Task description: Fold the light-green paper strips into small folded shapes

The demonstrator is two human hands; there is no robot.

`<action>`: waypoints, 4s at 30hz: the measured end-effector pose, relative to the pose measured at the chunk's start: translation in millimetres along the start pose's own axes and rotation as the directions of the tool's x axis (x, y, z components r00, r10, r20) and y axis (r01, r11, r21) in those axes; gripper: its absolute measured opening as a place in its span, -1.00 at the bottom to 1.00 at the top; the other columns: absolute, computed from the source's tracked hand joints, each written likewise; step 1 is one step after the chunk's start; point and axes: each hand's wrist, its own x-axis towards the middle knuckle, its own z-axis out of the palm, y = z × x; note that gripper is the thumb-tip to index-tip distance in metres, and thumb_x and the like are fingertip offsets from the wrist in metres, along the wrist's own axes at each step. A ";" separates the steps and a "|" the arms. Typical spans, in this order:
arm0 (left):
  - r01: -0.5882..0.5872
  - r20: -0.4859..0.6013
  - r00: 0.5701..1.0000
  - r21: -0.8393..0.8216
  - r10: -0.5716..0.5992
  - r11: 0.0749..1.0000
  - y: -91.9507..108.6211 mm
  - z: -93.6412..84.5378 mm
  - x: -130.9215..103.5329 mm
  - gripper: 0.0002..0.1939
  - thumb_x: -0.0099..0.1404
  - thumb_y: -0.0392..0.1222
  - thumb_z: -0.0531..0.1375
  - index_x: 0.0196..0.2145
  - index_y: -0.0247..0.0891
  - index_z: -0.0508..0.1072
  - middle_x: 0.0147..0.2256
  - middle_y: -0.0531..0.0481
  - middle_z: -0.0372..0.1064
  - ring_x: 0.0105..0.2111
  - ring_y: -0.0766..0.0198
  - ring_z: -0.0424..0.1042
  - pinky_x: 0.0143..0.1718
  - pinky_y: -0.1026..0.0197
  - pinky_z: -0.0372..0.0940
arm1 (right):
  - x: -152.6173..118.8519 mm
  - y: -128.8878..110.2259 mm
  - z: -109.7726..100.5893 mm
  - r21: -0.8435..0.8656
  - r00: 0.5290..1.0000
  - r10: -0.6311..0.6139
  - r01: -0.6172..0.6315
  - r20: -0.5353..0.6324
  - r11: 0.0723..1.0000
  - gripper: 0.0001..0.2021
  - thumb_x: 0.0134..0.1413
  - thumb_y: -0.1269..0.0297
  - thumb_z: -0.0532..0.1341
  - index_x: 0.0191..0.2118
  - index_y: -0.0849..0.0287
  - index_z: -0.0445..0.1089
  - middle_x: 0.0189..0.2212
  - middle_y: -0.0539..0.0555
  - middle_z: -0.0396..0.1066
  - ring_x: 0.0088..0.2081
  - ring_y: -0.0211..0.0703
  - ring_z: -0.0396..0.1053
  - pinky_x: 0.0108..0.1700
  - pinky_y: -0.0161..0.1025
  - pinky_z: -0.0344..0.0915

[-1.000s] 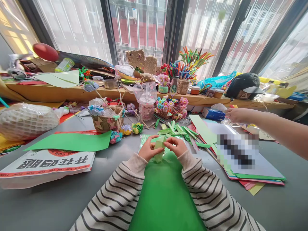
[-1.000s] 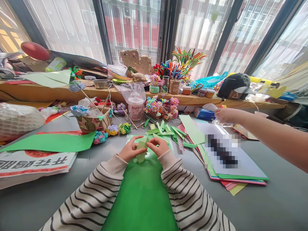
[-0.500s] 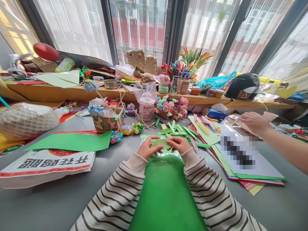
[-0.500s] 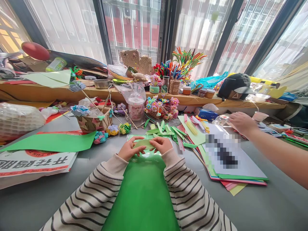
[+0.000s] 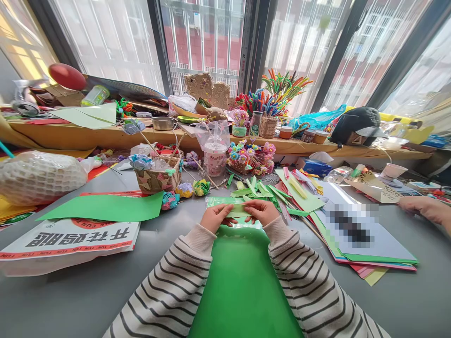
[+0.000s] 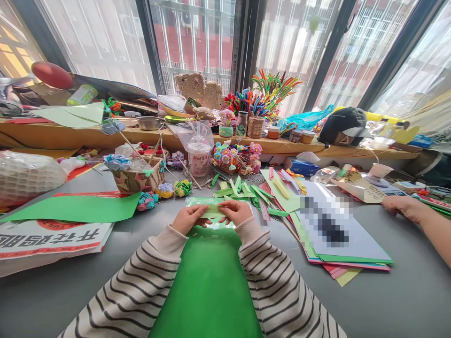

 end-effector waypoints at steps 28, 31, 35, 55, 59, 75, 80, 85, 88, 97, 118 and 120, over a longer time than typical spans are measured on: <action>0.070 -0.063 0.995 -0.073 -0.075 0.995 2.9 2.3 0.1 -0.63 -0.18 -0.01 0.22 -0.48 -0.38 0.38 -0.52 -0.04 0.39 -0.61 0.29 0.40 -0.59 0.32 0.33 | 0.4 2.2 3.1 0.057 1.000 0.021 -0.022 0.016 0.998 -0.73 -0.36 0.19 0.24 -0.43 0.23 0.42 -0.65 -0.01 0.35 -0.67 -0.31 0.32 -0.68 -0.42 0.23; 0.090 -0.103 0.990 -0.087 -0.098 0.992 4.0 2.8 0.2 -0.65 -0.14 0.00 0.20 -0.50 -0.40 0.38 -0.49 -0.09 0.40 -0.62 0.28 0.40 -0.62 0.33 0.32 | 0.9 4.1 4.3 0.039 1.000 -0.009 0.009 0.010 0.999 -0.73 -0.35 0.18 0.23 -0.44 0.22 0.42 -0.66 -0.02 0.34 -0.67 -0.30 0.33 -0.67 -0.40 0.25; 0.112 -0.089 0.989 -0.099 -0.121 0.989 5.2 1.3 -0.1 -0.71 -0.10 -0.08 0.20 -0.49 -0.39 0.39 -0.57 -0.05 0.39 -0.60 0.29 0.40 -0.56 0.33 0.32 | 0.1 3.6 4.6 0.009 1.000 -0.015 0.015 0.021 1.000 -0.72 -0.35 0.15 0.22 -0.43 0.21 0.42 -0.63 -0.01 0.36 -0.64 -0.26 0.35 -0.63 -0.36 0.29; -0.130 -0.073 0.989 -0.011 0.129 0.991 -4.5 -0.8 2.1 -0.73 -0.22 -0.16 0.26 -0.49 -0.35 0.44 -0.47 0.01 0.35 -0.46 0.31 0.34 -0.39 0.22 0.33 | 0.8 3.5 5.0 0.115 0.987 0.157 -0.158 0.016 0.981 -0.71 -0.36 0.12 0.22 -0.51 0.26 0.32 -0.67 -0.04 0.31 -0.66 -0.30 0.34 -0.69 -0.43 0.22; -0.102 -0.057 0.993 -0.015 0.101 0.995 -3.4 -1.4 2.1 -0.70 -0.23 -0.15 0.26 -0.48 -0.36 0.43 -0.46 0.00 0.36 -0.45 0.31 0.34 -0.34 0.19 0.32 | 0.2 3.5 4.2 0.096 0.991 0.129 -0.131 0.025 0.987 -0.72 -0.37 0.17 0.24 -0.47 0.27 0.34 -0.67 -0.04 0.32 -0.64 -0.31 0.34 -0.64 -0.42 0.23; -0.043 -0.071 0.996 0.029 0.045 0.999 -1.4 -1.8 1.0 -0.72 -0.24 -0.16 0.27 -0.51 -0.37 0.41 -0.56 0.04 0.36 -0.58 0.35 0.36 -0.43 0.25 0.31 | -0.3 1.0 8.2 0.071 0.992 0.121 -0.119 -0.020 0.990 -0.72 -0.38 0.15 0.22 -0.50 0.28 0.32 -0.68 -0.05 0.30 -0.65 -0.30 0.32 -0.66 -0.40 0.22; -0.063 -0.074 0.995 0.048 0.067 0.997 -1.6 0.6 0.3 -0.71 -0.25 -0.17 0.27 -0.50 -0.37 0.41 -0.58 0.03 0.37 -0.57 0.34 0.36 -0.44 0.26 0.32 | 0.7 4.6 10.4 0.063 0.995 0.093 -0.090 -0.042 0.994 -0.73 -0.38 0.15 0.22 -0.55 0.28 0.29 -0.74 -0.08 0.27 -0.67 -0.30 0.31 -0.68 -0.42 0.19; -0.080 -0.107 0.991 0.011 0.080 0.997 -6.2 -0.2 3.3 -0.69 -0.26 -0.12 0.27 -0.52 -0.37 0.40 -0.56 0.02 0.36 -0.57 0.31 0.37 -0.46 0.23 0.33 | 0.7 4.0 11.2 0.042 0.996 0.069 -0.066 -0.051 0.997 -0.74 -0.38 0.16 0.22 -0.56 0.28 0.29 -0.76 -0.09 0.26 -0.69 -0.31 0.29 -0.70 -0.42 0.18; -0.072 -0.107 0.992 0.013 0.073 0.997 -5.5 -1.6 3.3 -0.71 -0.26 -0.14 0.27 -0.53 -0.37 0.41 -0.57 0.04 0.36 -0.59 0.34 0.36 -0.46 0.25 0.33 | 0.8 3.7 11.5 0.024 0.997 0.066 -0.065 -0.045 0.998 -0.74 -0.36 0.16 0.21 -0.55 0.28 0.29 -0.76 -0.09 0.26 -0.70 -0.32 0.29 -0.71 -0.42 0.17; -0.050 -0.114 0.992 0.006 0.050 0.999 -1.8 -0.9 1.3 -0.72 -0.26 -0.18 0.28 -0.53 -0.38 0.41 -0.62 0.04 0.36 -0.61 0.35 0.37 -0.50 0.30 0.32 | 0.4 4.2 11.8 -0.011 0.998 0.042 -0.043 -0.046 0.999 -0.78 -0.34 0.18 0.20 -0.58 0.25 0.28 -0.75 -0.10 0.24 -0.70 -0.33 0.28 -0.73 -0.43 0.16; 0.008 -0.173 0.985 -0.072 -0.020 0.997 4.0 -3.6 3.1 -0.67 -0.38 -0.15 0.32 -0.59 -0.37 0.39 -0.64 0.06 0.36 -0.62 0.32 0.37 -0.52 0.28 0.31 | -2.2 1.8 13.0 -0.179 0.986 -0.127 0.106 -0.112 0.978 -0.81 -0.24 0.18 0.16 -0.56 0.22 0.30 -0.80 -0.06 0.24 -0.76 -0.33 0.21 -0.72 -0.39 0.15; 0.006 -0.158 0.987 -0.075 -0.018 0.997 3.6 -4.1 3.3 -0.66 -0.37 -0.14 0.31 -0.58 -0.38 0.39 -0.64 0.07 0.35 -0.61 0.32 0.37 -0.51 0.29 0.31 | -2.5 1.2 12.9 -0.193 0.984 -0.131 0.107 -0.117 0.975 -0.82 -0.24 0.19 0.16 -0.56 0.22 0.31 -0.81 -0.07 0.24 -0.77 -0.33 0.20 -0.72 -0.39 0.14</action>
